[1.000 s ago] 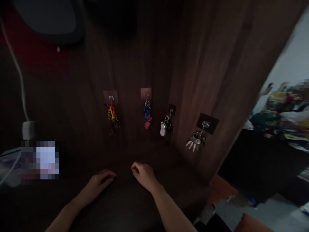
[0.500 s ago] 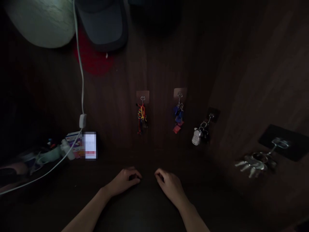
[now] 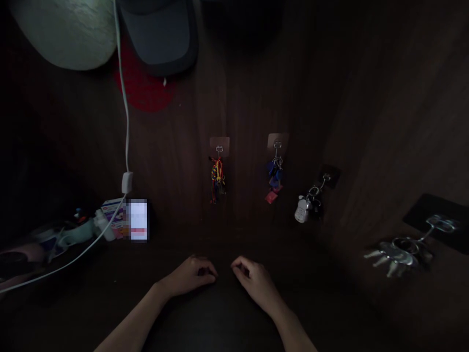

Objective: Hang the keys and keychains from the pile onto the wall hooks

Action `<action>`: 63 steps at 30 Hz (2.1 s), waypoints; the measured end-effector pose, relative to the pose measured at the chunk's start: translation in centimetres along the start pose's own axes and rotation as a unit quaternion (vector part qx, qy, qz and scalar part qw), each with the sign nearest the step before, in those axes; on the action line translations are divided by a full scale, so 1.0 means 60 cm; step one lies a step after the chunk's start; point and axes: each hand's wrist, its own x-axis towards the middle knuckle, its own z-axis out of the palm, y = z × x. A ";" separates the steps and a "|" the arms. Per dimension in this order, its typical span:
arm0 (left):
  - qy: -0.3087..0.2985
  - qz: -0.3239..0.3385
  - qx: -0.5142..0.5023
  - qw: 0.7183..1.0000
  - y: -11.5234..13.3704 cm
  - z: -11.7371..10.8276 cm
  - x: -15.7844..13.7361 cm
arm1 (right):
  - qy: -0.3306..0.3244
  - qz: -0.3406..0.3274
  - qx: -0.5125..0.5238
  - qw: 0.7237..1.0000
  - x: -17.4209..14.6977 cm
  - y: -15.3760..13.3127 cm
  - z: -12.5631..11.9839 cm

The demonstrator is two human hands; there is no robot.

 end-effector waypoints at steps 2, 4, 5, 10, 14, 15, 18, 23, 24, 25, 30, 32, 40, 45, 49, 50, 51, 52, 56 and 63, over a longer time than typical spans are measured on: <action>-0.012 -0.006 -0.016 1.000 0.003 -0.002 -0.001 | -0.002 0.009 0.049 0.999 0.000 -0.005 -0.002; -0.027 -0.017 -0.051 0.998 0.011 -0.005 -0.003 | -0.008 0.023 0.110 0.994 -0.001 -0.013 -0.005; -0.031 -0.024 -0.073 0.997 0.016 -0.007 -0.005 | -0.013 0.032 0.148 0.988 -0.002 -0.018 -0.007; 0.019 -0.037 -0.212 0.976 0.041 -0.023 -0.012 | 0.010 0.044 0.394 0.918 -0.016 -0.038 -0.018; 0.091 -0.025 -0.330 0.939 0.038 -0.035 -0.018 | 0.038 0.016 0.550 0.834 -0.031 -0.041 -0.032; 0.108 -0.016 -0.358 0.927 0.035 -0.037 -0.019 | 0.041 0.011 0.575 0.817 -0.033 -0.040 -0.036; 0.142 0.022 -0.446 0.884 0.030 -0.043 -0.024 | 0.058 -0.009 0.626 0.778 -0.038 -0.036 -0.045; 0.167 0.057 -0.525 0.833 0.042 -0.058 -0.037 | 0.074 -0.013 0.670 0.739 -0.042 -0.035 -0.054; 0.174 0.053 -0.529 0.829 0.045 -0.062 -0.039 | 0.073 -0.014 0.676 0.734 -0.043 -0.037 -0.055; 0.182 0.049 -0.531 0.826 0.047 -0.065 -0.041 | 0.073 -0.014 0.680 0.729 -0.043 -0.038 -0.056; 0.216 0.040 -0.518 0.827 0.042 -0.077 -0.046 | 0.103 -0.013 0.691 0.715 -0.043 -0.045 -0.061; 0.223 0.036 -0.530 0.817 0.035 -0.080 -0.045 | 0.117 -0.008 0.692 0.713 -0.043 -0.045 -0.064; 0.224 0.023 -0.598 0.769 0.023 -0.082 -0.042 | 0.110 0.014 0.691 0.715 -0.040 -0.048 -0.062; 0.213 0.024 -0.601 0.770 0.023 -0.080 -0.043 | 0.098 0.031 0.662 0.742 -0.041 -0.052 -0.058; 0.238 -0.045 -0.477 0.845 0.039 -0.094 -0.028 | 0.060 0.066 0.575 0.813 -0.040 -0.054 -0.062; 0.244 -0.067 -0.430 0.866 0.048 -0.102 -0.018 | 0.036 0.087 0.533 0.841 -0.037 -0.055 -0.065; 0.249 -0.083 -0.386 0.884 0.060 -0.111 -0.003 | 0.015 0.107 0.488 0.866 -0.033 -0.056 -0.069; 0.257 -0.085 -0.358 0.894 0.072 -0.121 0.015 | 0.001 0.123 0.444 0.887 -0.027 -0.059 -0.074; 0.368 -0.047 -0.222 0.902 0.121 -0.154 0.125 | 0.053 0.106 0.357 0.927 0.017 -0.080 -0.093; 0.602 -0.062 0.021 0.795 0.165 -0.132 0.287 | 0.203 -0.008 0.339 0.919 0.128 -0.121 -0.127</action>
